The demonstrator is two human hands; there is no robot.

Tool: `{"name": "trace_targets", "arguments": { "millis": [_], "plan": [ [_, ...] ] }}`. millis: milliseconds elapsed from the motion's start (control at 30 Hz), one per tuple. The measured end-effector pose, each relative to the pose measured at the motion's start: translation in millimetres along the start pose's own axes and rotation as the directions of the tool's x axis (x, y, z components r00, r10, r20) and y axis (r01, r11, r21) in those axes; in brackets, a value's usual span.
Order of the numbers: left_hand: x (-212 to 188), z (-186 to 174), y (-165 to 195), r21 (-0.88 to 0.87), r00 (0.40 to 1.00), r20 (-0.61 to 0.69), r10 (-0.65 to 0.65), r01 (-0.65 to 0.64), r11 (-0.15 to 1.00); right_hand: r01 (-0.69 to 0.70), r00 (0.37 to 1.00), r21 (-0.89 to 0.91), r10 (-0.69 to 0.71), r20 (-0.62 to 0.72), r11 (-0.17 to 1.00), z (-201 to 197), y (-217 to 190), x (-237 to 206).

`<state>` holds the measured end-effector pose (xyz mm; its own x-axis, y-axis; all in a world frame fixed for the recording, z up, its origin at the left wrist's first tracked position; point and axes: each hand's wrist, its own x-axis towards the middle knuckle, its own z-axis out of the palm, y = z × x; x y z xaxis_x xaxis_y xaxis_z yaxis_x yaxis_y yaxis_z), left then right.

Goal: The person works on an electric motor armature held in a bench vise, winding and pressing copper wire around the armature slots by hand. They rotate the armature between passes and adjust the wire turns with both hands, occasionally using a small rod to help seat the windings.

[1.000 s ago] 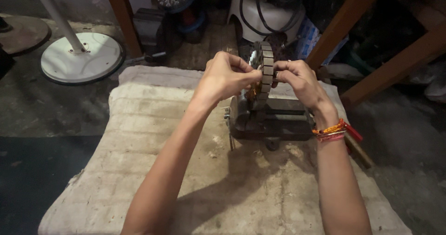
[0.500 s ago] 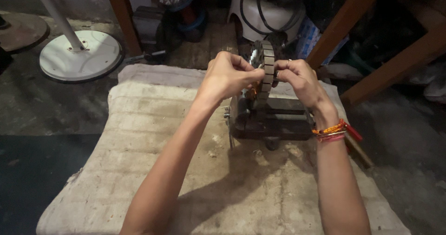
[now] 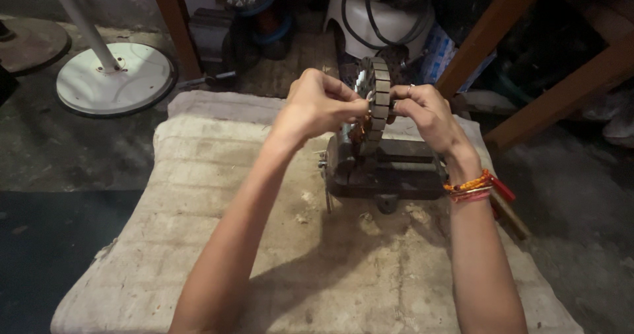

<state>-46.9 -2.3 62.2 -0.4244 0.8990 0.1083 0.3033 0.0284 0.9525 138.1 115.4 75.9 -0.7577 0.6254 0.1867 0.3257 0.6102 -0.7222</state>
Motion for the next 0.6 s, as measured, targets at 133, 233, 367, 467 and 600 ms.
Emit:
{"name": "trace_targets", "arguments": {
  "millis": [133, 233, 367, 467, 600],
  "plan": [
    [7.2, -14.4, -7.2, -0.159, 0.977, 0.212, 0.036, -0.001, 0.987, 0.007, 1.000, 0.029, -0.008, 0.024, 1.000, -2.1, 2.1, 1.5],
    [11.5, -16.6, -13.5, -0.188, 0.963, 0.255, 0.084, -0.036, 0.981, 0.003, 0.999, 0.046, -0.005, 0.033, 0.999, -3.0, 3.3, 2.1],
    [15.7, -16.1, -19.5, -0.243, 0.953, 0.267, 0.145, -0.079, 0.967, 0.000, 1.000, 0.021, -0.001, 0.030, 1.000, -3.5, 2.3, 1.3],
    [16.8, -14.9, -21.9, -0.241, 0.948, 0.247, 0.200, -0.139, 0.960, -0.011, 1.000, -0.002, 0.011, 0.017, 1.000, -2.7, 0.3, 0.4],
    [18.1, -12.1, -23.6, -0.248, 0.949, 0.219, 0.227, -0.171, 0.953, 0.004, 1.000, -0.001, -0.004, 0.025, 1.000, -2.4, 1.1, 0.6]
  ]
}}
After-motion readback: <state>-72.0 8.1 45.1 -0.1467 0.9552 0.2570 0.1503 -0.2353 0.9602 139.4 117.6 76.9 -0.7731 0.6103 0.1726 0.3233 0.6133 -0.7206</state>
